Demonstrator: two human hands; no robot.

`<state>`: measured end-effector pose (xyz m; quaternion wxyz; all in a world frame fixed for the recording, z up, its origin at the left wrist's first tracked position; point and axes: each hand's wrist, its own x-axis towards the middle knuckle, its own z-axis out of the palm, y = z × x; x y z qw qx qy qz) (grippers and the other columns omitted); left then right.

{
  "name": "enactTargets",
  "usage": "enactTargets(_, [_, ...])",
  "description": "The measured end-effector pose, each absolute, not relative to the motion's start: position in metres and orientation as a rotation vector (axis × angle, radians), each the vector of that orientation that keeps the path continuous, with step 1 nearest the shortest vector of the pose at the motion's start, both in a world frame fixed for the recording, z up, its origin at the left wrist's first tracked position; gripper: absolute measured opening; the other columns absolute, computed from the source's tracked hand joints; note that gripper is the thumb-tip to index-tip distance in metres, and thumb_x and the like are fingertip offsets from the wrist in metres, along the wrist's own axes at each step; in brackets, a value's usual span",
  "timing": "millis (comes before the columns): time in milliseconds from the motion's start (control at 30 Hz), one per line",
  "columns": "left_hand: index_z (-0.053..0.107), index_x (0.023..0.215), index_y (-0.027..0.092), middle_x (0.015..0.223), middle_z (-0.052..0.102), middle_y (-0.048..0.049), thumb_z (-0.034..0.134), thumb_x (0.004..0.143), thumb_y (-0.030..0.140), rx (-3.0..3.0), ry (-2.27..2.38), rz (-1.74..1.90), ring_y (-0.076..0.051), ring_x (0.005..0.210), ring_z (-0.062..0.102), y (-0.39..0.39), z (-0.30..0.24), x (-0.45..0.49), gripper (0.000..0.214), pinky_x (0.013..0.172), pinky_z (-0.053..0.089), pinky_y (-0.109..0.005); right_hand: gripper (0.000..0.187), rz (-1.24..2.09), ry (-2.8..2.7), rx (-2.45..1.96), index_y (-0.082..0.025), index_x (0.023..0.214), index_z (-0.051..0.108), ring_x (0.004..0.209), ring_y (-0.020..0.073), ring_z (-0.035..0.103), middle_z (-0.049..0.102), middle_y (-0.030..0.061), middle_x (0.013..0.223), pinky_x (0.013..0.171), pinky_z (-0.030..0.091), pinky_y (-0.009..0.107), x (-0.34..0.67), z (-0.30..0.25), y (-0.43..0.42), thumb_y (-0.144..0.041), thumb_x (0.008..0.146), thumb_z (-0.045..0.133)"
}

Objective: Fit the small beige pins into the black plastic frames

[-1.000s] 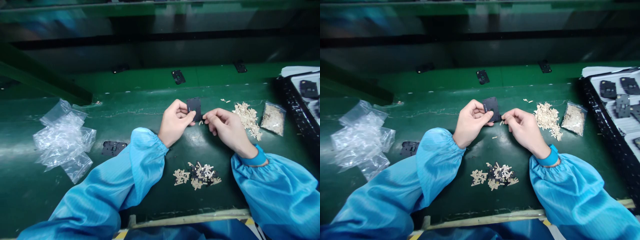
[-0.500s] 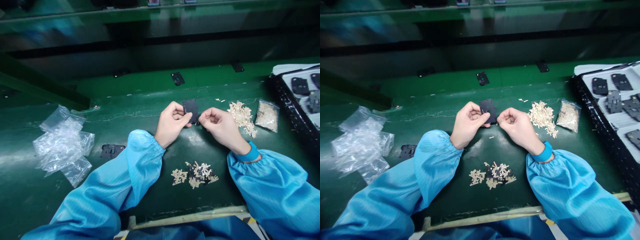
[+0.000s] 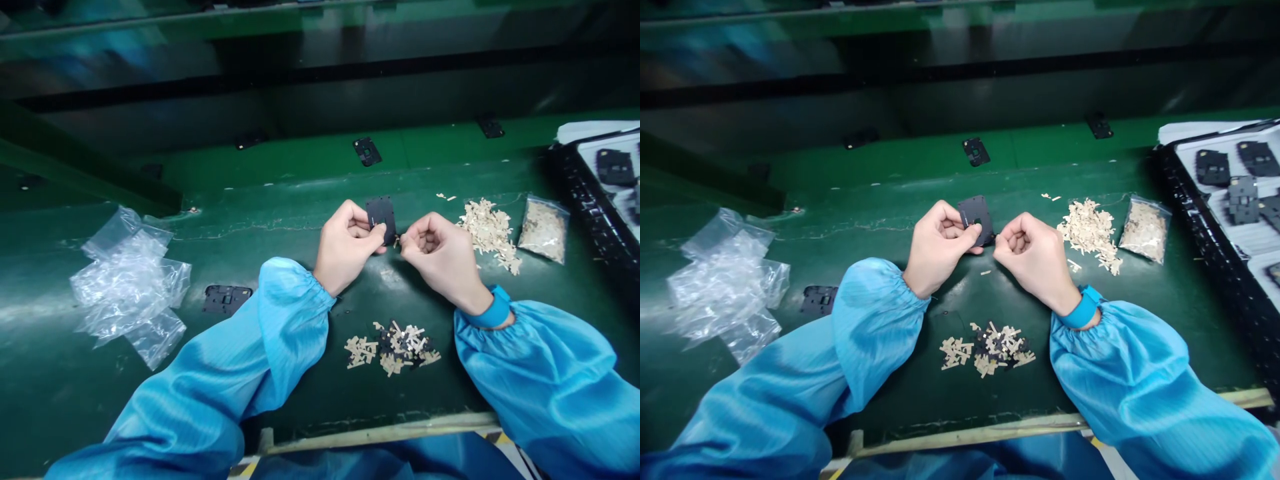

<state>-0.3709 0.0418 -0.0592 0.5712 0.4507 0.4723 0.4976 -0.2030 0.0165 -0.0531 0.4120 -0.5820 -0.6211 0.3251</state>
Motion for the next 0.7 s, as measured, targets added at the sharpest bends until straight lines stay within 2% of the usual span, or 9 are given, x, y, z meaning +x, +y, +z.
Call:
enactTargets(300, [0.048, 0.077, 0.018, 0.064, 0.061, 0.0067, 0.073, 0.077, 0.013, 1.063, 1.086, 1.189, -0.008, 0.055, 0.067, 0.0399, -0.0558, -0.3698, 0.026, 0.052, 0.061, -0.018, 0.012, 0.714, -1.631, -1.504, -0.021, 0.075, 0.059, 0.053, 0.0109, 0.051, 0.062, -0.0016, 0.064, 0.050, 0.042, 0.025, -0.2049, -0.0526, 0.0165, -0.016, 0.079, 0.068])
enactTargets(700, [0.047, 0.077, 0.019, 0.066, 0.062, 0.0064, 0.073, 0.077, 0.015, 1.080, 1.072, 1.187, -0.007, 0.055, 0.066, 0.0404, -0.0555, -0.3706, 0.026, 0.053, 0.060, -0.018, 0.010, 0.910, -1.533, -1.490, -0.021, 0.077, 0.060, 0.054, 0.0117, 0.053, 0.062, -0.0014, 0.065, 0.051, 0.041, 0.026, -0.2030, -0.0516, 0.0181, -0.020, 0.081, 0.069])
